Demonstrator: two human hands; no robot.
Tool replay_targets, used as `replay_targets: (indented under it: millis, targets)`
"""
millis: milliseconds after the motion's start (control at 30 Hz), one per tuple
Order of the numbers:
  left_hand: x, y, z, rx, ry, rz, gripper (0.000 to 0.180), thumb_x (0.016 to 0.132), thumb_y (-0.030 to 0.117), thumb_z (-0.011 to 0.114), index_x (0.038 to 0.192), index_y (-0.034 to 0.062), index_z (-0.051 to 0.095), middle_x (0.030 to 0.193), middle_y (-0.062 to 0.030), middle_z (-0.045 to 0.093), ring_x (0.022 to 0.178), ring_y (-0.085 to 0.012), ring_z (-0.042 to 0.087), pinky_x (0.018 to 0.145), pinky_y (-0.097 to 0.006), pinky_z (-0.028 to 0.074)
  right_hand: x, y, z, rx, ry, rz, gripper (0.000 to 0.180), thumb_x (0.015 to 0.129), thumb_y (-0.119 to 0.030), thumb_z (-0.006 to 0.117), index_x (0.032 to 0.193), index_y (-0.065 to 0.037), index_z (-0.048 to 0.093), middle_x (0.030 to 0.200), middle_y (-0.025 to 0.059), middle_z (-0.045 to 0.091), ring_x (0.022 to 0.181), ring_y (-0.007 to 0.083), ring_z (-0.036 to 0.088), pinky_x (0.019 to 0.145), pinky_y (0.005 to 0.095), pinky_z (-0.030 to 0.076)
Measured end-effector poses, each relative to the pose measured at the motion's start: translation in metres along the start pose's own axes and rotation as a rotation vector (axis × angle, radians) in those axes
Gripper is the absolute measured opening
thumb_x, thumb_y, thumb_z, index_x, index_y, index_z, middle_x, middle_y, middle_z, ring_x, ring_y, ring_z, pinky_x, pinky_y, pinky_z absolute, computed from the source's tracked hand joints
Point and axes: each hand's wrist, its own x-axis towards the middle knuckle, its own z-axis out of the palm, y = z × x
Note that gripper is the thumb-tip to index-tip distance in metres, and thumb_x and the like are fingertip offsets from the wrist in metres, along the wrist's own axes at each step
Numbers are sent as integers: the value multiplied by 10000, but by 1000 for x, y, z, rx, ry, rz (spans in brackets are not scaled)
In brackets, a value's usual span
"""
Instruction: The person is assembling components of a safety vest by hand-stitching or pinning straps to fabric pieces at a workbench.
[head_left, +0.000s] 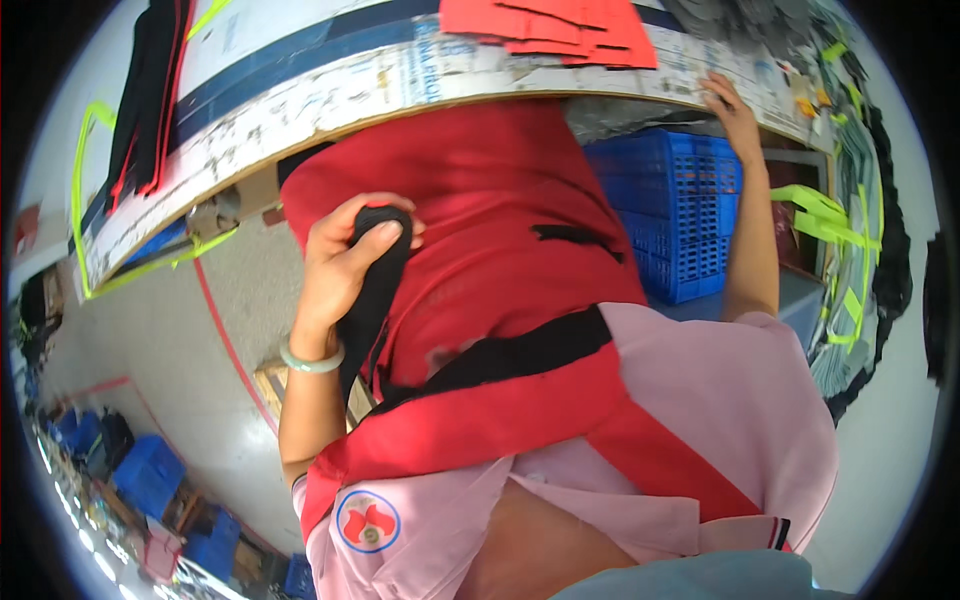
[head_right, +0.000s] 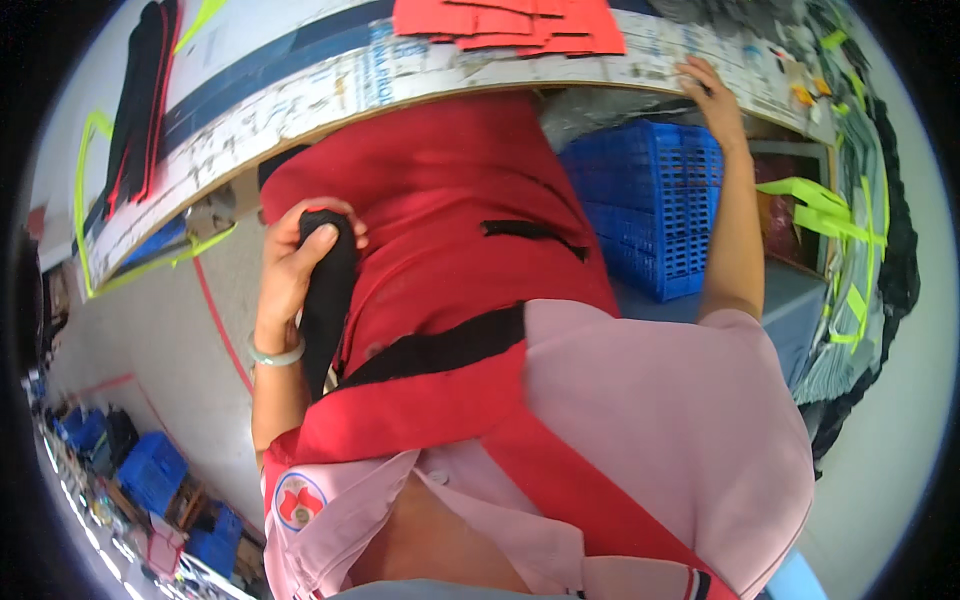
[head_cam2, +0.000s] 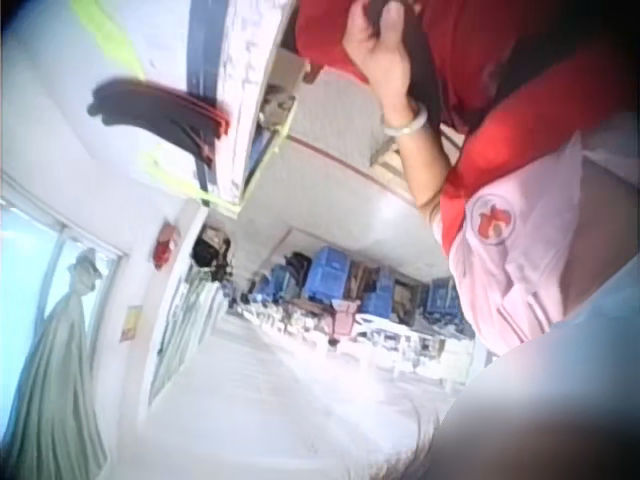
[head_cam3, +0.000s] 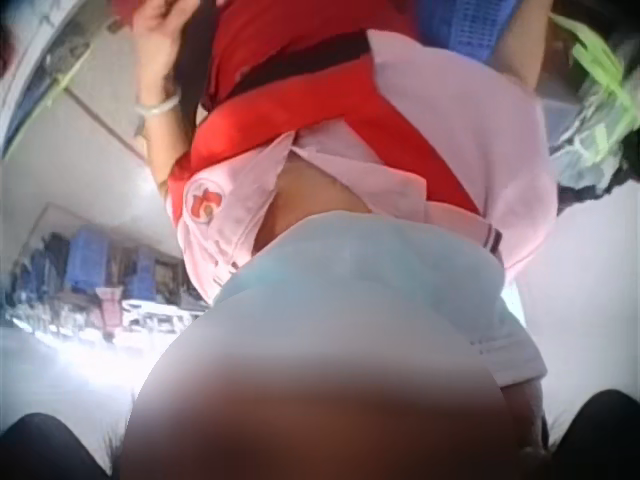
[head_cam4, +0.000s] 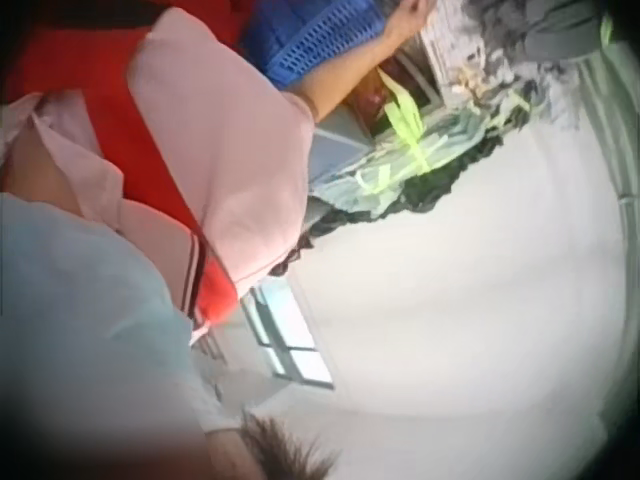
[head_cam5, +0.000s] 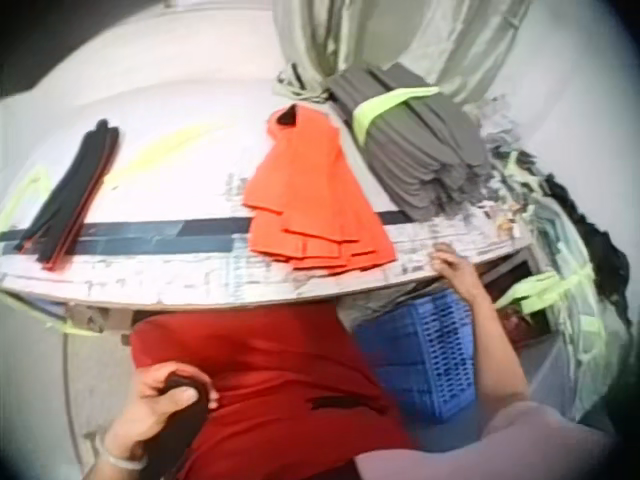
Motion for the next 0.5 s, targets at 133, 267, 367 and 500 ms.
replay_targets:
  millis: [133,267,367,500]
  targets:
    - [4,0,1,67,-43,13,225,889,107,597,1066,-31,594,914,-125,647,843,-200,644,796,-322,535,6,-16,3,-2,34,-27,207,858,-206,652,1036,-103,678,1188,60,610,1154,214,536,1008,286,368]
    - [8,7,12,66,-36,2,183,916,67,582,1074,-21,610,914,-81,655,815,-144,638,773,-266,522,18,6,0,-227,118,-114,171,864,-194,623,933,-40,650,961,99,655,933,254,613,861,326,453]
    - [7,9,11,-32,-37,55,180,924,83,582,1080,-2,610,908,-78,652,815,-142,639,764,-267,529,22,-15,14,-141,284,-21,162,914,-201,568,925,-50,626,882,91,648,856,216,616,795,316,464]
    - [4,11,13,-58,-9,60,179,920,90,598,1071,-5,611,889,-70,644,799,-137,637,742,-259,540,-2,-167,48,379,70,163,210,958,-224,529,1056,-73,638,883,-6,622,737,43,511,664,215,438]
